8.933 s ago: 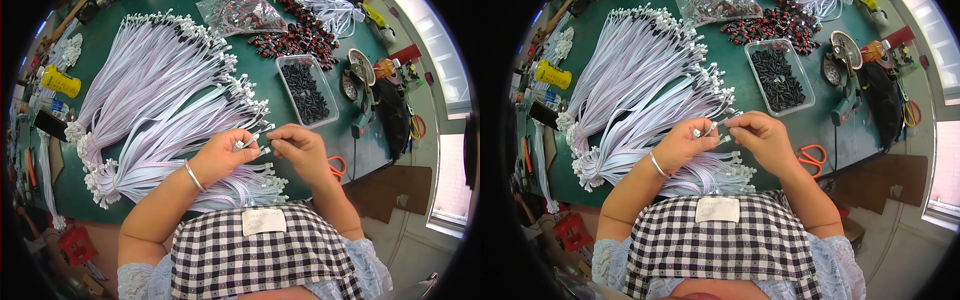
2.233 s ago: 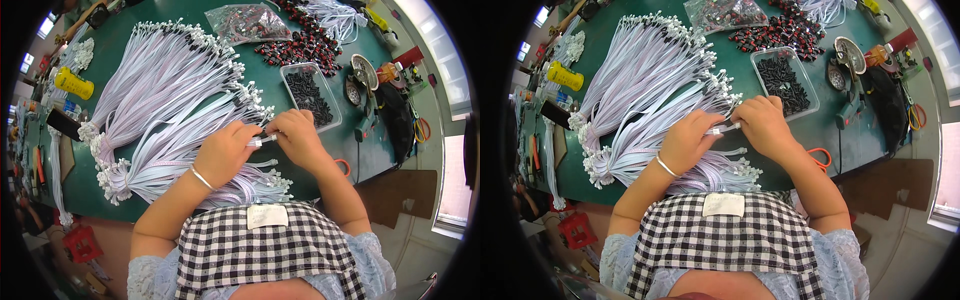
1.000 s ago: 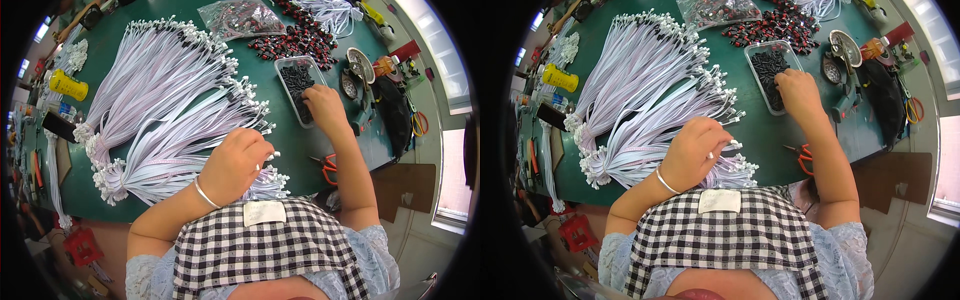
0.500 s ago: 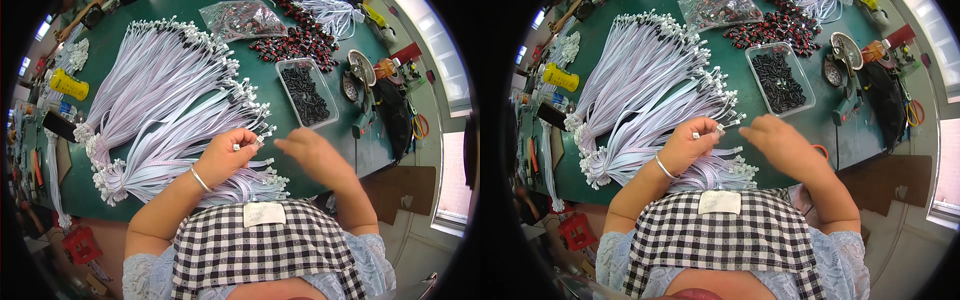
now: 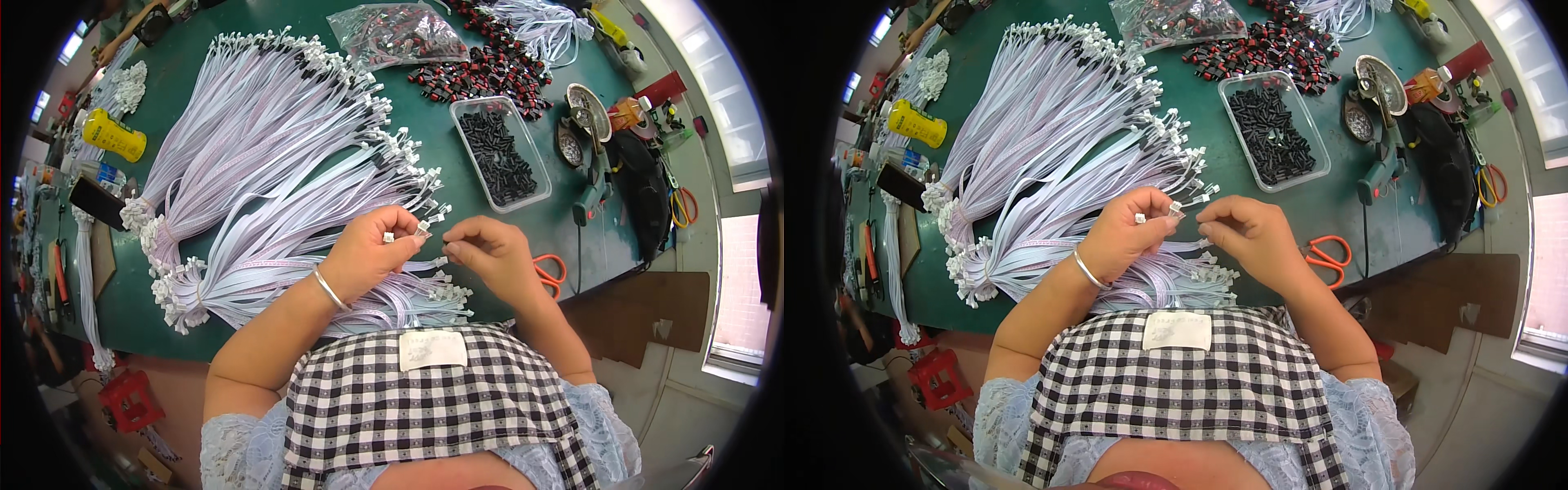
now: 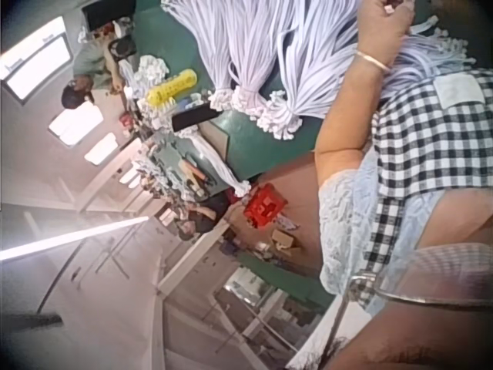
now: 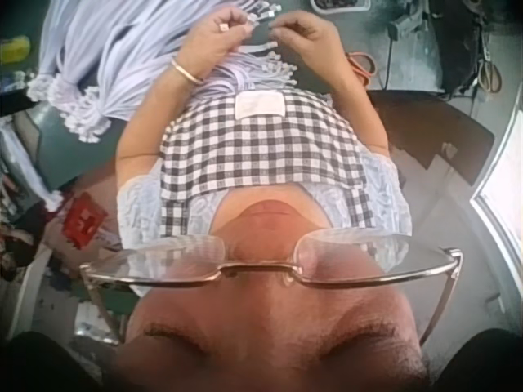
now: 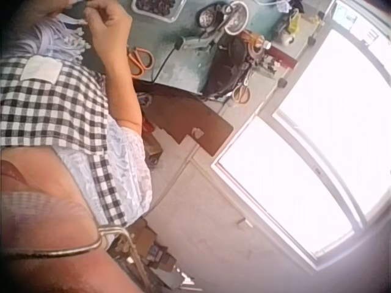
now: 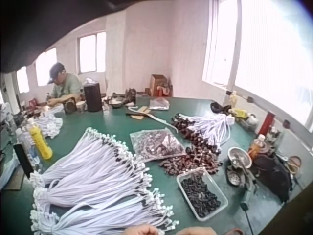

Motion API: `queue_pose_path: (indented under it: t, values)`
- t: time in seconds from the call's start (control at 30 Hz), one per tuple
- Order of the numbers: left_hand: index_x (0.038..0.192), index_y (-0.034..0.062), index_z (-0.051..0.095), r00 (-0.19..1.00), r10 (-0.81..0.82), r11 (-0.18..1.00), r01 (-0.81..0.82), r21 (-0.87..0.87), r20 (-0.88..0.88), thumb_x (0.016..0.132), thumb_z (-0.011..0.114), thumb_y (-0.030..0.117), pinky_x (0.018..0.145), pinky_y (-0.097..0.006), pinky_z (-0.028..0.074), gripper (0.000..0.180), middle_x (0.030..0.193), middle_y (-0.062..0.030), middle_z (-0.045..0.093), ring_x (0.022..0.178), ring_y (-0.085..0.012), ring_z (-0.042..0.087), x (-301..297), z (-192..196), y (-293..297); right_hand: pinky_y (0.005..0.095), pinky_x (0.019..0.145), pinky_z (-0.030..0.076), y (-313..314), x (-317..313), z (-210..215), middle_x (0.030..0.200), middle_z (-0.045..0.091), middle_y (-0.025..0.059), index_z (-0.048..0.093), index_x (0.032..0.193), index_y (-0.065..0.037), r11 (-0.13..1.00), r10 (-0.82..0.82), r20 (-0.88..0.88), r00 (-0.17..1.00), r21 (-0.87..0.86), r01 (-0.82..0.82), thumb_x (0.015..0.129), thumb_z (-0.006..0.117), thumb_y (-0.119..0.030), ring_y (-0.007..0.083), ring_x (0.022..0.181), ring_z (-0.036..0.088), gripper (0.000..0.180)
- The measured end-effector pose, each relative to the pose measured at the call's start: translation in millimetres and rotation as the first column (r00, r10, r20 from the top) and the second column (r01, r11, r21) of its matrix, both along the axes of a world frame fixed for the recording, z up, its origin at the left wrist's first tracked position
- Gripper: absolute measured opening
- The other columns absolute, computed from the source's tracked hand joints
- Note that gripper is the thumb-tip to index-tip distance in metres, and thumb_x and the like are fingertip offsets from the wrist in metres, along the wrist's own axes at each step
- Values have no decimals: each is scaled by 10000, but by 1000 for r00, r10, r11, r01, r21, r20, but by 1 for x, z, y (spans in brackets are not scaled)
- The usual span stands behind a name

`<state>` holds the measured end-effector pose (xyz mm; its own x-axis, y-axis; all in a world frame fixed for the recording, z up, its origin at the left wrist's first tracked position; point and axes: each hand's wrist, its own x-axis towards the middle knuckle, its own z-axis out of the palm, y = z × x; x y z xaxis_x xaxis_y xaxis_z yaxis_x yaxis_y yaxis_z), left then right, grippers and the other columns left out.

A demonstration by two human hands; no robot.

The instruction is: The person repeatedly picks a white cable and a black plastic connector, inserts the connector onto the cable end, and places the assembled unit on the table. The process is repeated continuously throughout the clip.

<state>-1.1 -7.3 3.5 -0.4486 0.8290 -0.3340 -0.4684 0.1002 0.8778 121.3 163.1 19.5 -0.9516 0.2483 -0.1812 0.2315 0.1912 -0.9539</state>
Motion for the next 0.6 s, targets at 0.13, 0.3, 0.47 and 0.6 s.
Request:
queue_pose_path:
  t: [0.13,0.3,0.47,0.6]
  values:
    - [901,45,570,1000,-2,1000,2,4,31,854,619,77,472,-154,367,75,724,25,537,550,-20,465,-1,-2,0,213,629,485,-1,-7,-2,837,640,43,613,1000,-3,922,-84,43,996,-375,94,873,614,-59,83,714,591,139]
    - [908,40,570,999,-10,1000,11,-12,36,853,615,69,476,-155,360,77,722,27,532,553,-17,456,-1,-2,0,214,642,491,-8,-12,-2,831,631,44,602,996,0,957,-82,44,996,-277,91,896,581,-70,79,715,591,124]
    - [938,31,574,1000,-7,1000,7,-15,9,855,608,55,485,-160,358,92,741,23,534,562,-17,447,0,-4,1,213,647,490,-10,-13,-2,827,630,36,599,985,4,982,-68,-23,997,-180,63,904,573,-82,76,727,591,121]
    - [956,24,575,999,-8,1000,8,3,35,858,605,53,487,-162,357,106,754,18,539,565,-18,444,0,-4,0,213,640,492,-9,-13,-3,819,628,35,594,975,4,981,-58,-29,998,-189,52,896,581,-71,76,734,598,110]
